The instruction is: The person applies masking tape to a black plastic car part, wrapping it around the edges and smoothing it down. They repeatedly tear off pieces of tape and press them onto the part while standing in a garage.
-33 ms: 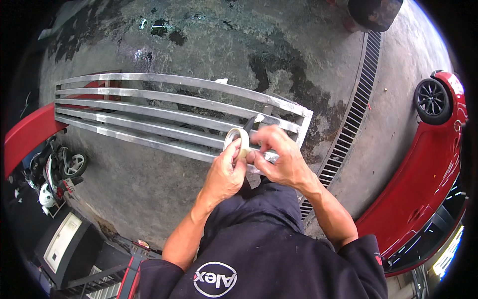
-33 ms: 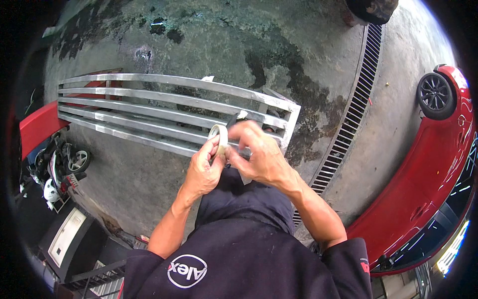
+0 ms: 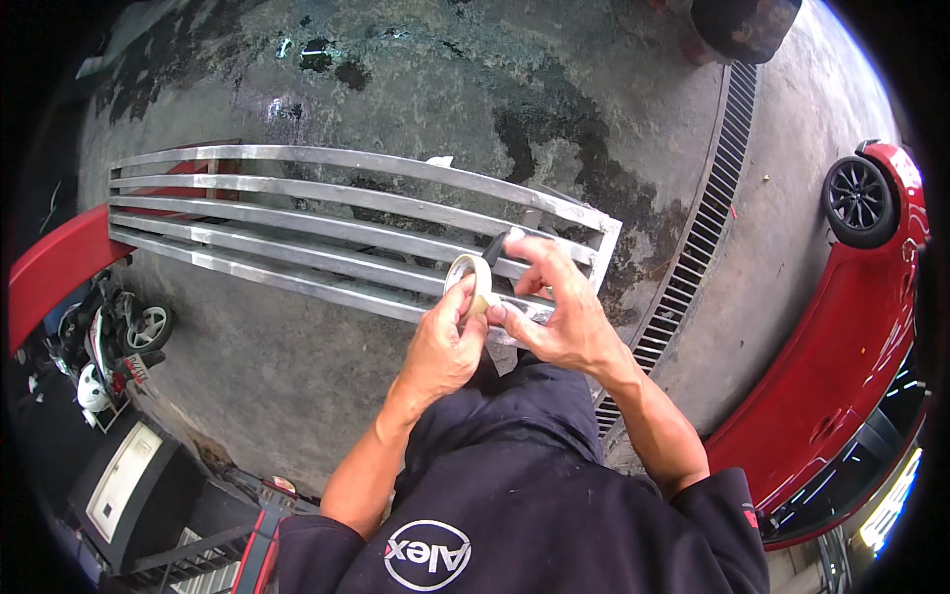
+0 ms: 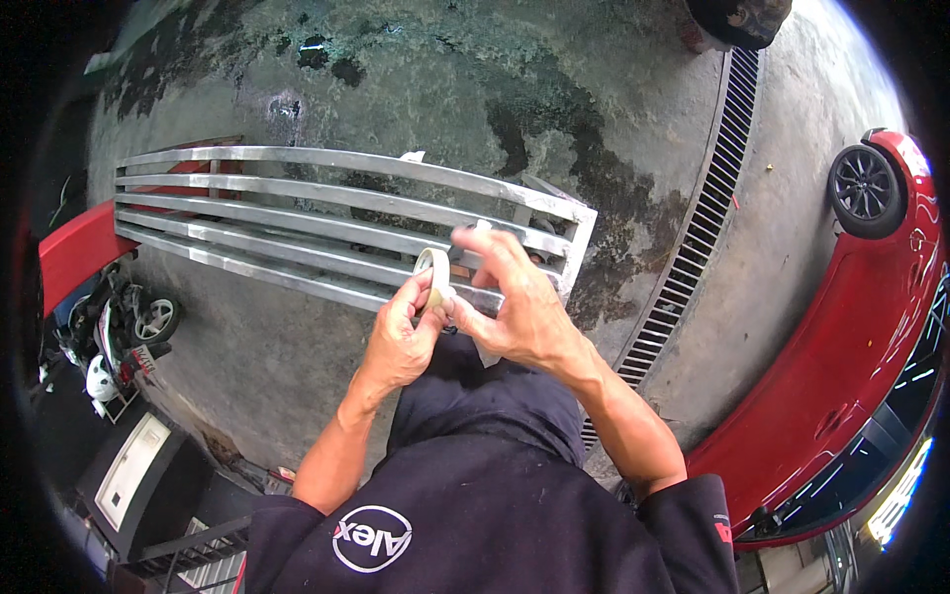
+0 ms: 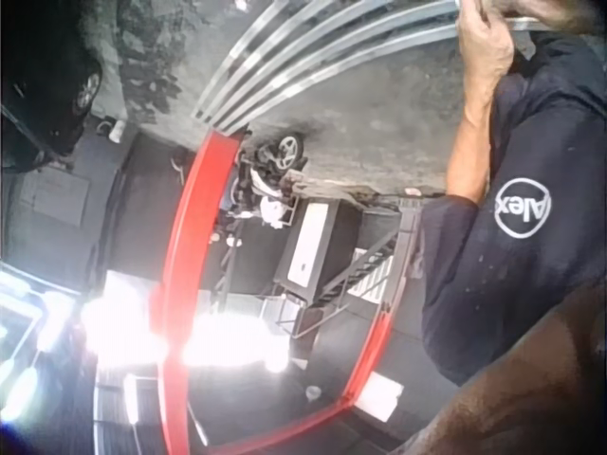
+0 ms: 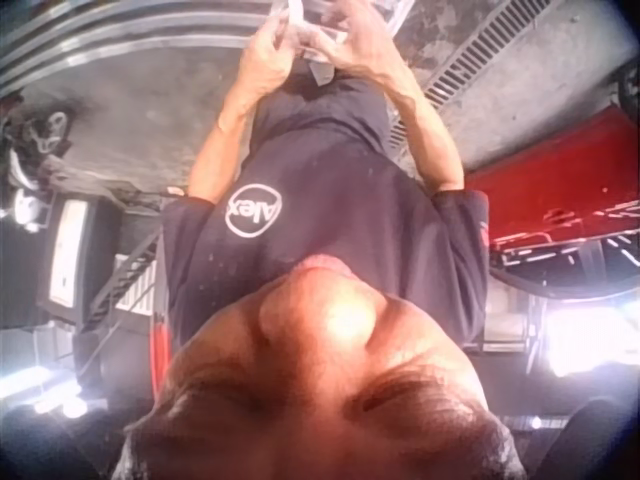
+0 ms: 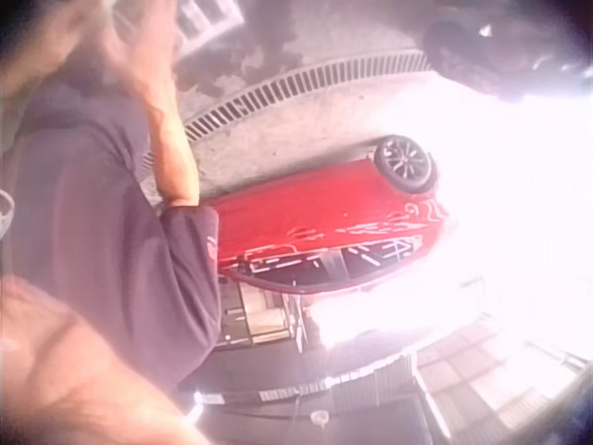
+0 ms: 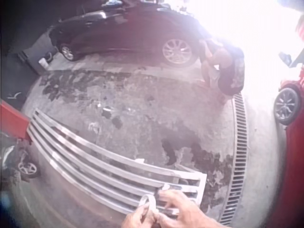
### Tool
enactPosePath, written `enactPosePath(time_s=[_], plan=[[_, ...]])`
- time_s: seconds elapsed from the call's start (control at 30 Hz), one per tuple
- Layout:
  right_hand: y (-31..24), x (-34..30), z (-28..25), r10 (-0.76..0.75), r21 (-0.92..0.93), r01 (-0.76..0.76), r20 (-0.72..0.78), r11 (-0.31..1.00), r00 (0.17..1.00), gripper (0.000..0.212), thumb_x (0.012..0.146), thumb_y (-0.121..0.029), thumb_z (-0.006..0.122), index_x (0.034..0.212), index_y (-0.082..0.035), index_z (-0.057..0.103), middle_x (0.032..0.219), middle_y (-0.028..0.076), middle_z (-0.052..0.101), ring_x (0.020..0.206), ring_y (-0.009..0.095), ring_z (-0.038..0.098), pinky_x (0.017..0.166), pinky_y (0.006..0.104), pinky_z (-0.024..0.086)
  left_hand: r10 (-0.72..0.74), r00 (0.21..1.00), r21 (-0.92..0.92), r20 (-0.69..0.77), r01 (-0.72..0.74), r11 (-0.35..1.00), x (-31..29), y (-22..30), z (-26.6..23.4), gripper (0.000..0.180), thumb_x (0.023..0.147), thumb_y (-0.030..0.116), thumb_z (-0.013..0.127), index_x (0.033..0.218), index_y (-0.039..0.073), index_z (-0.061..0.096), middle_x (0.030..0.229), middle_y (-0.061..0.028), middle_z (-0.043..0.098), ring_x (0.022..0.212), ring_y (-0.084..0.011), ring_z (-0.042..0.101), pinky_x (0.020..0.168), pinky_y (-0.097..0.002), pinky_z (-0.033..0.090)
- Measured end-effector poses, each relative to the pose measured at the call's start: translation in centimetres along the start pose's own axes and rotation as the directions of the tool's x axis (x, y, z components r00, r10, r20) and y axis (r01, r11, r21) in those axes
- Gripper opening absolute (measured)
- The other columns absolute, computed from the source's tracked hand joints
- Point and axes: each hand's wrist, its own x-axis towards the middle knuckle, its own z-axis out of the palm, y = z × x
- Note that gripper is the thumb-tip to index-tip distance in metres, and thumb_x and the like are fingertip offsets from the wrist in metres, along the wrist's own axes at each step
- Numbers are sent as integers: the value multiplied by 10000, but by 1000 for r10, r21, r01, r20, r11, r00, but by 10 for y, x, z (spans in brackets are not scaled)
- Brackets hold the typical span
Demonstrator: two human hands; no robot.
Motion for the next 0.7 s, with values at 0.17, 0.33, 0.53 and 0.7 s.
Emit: enactPosePath(time_s=[0.17,0.33,0.53,0.7], plan=[[18,4,9,-25,56,23,44,998,999,335,943,-67,875,1265,-48,788,1242,120,737,920,211,757,816,369,622,102,994,-52,32,-100,994,4,-9,-2,579,1102,-30,553,1666,-57,423,1250,-103,772,1125,-149,727,1035,-318,574],[-1,9,2,-152,-83,143,-108,986,982,198,941,-20,855,1131,-47,809,1065,115,786,921,257,776,767,368,618,157,985,-130,75,-146,981,5,12,-4,542,1151,81,601,1636,12,367,1180,-126,775,1090,-169,746,1021,-337,589],[-10,19,-2,-287,-275,227,-204,934,936,151,972,-9,805,1122,-31,805,1073,134,778,916,256,779,790,377,636,269,963,431,28,-255,865,33,7,-18,173,1135,171,661,1266,59,642,851,-73,760,733,-166,770,595,-326,587],[73,49,-33,444,592,-74,-510,803,736,222,1100,-239,765,1176,-31,757,940,30,769,830,121,708,851,302,590,771,593,690,231,-659,300,14,16,-1,289,888,2,765,1148,126,734,722,-31,618,568,-245,630,548,-399,498]])
